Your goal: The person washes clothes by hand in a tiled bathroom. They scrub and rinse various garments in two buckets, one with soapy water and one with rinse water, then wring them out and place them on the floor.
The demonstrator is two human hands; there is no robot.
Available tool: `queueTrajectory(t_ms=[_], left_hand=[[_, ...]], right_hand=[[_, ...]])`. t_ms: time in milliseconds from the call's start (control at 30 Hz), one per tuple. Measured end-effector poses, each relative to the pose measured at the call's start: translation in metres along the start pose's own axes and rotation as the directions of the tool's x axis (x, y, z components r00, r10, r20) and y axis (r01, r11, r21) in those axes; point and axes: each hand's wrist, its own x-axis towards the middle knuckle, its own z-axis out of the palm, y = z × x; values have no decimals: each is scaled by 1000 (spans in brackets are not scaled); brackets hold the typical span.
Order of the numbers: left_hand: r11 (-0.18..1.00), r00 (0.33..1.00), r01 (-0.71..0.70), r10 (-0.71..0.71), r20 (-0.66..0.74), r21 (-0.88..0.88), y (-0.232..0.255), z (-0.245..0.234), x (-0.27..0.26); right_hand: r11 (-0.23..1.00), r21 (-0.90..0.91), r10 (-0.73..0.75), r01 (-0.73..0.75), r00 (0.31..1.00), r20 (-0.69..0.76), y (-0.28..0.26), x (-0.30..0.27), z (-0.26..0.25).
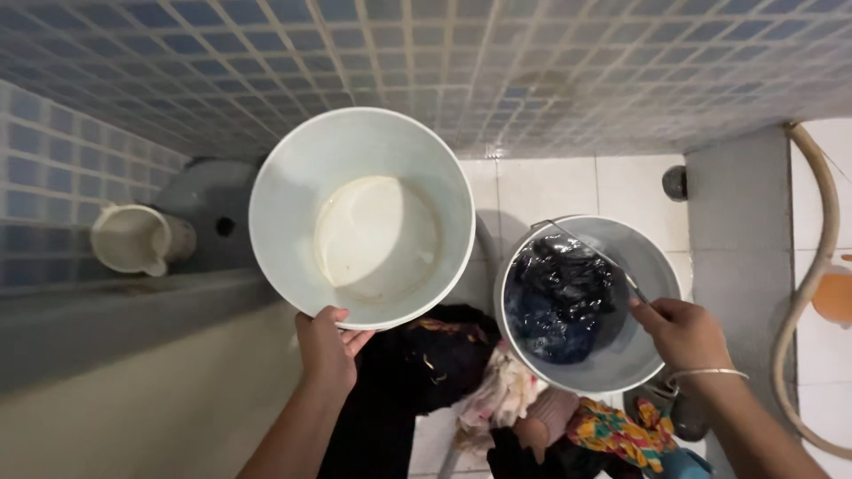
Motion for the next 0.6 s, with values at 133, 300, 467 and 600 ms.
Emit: queueTrajectory(t_ms=[133, 300, 467, 600], left_hand=[[994, 994, 101, -99, -53, 45, -67, 3, 35], [986, 982, 156, -148, -117, 57, -142, 22, 89], [989, 990, 94, -82, -113, 112, -168, 44, 140], [952, 996, 86, -80, -33, 294, -157, 59, 165]], right_hand=[[996, -85, -20, 17, 999, -33, 45, 44, 13], [998, -14, 65, -66, 997, -38, 100, 100, 29], [999, -30, 35, -38, 996, -85, 148, 150, 44], [1000, 25, -6, 9, 993, -116, 165, 181, 37]])
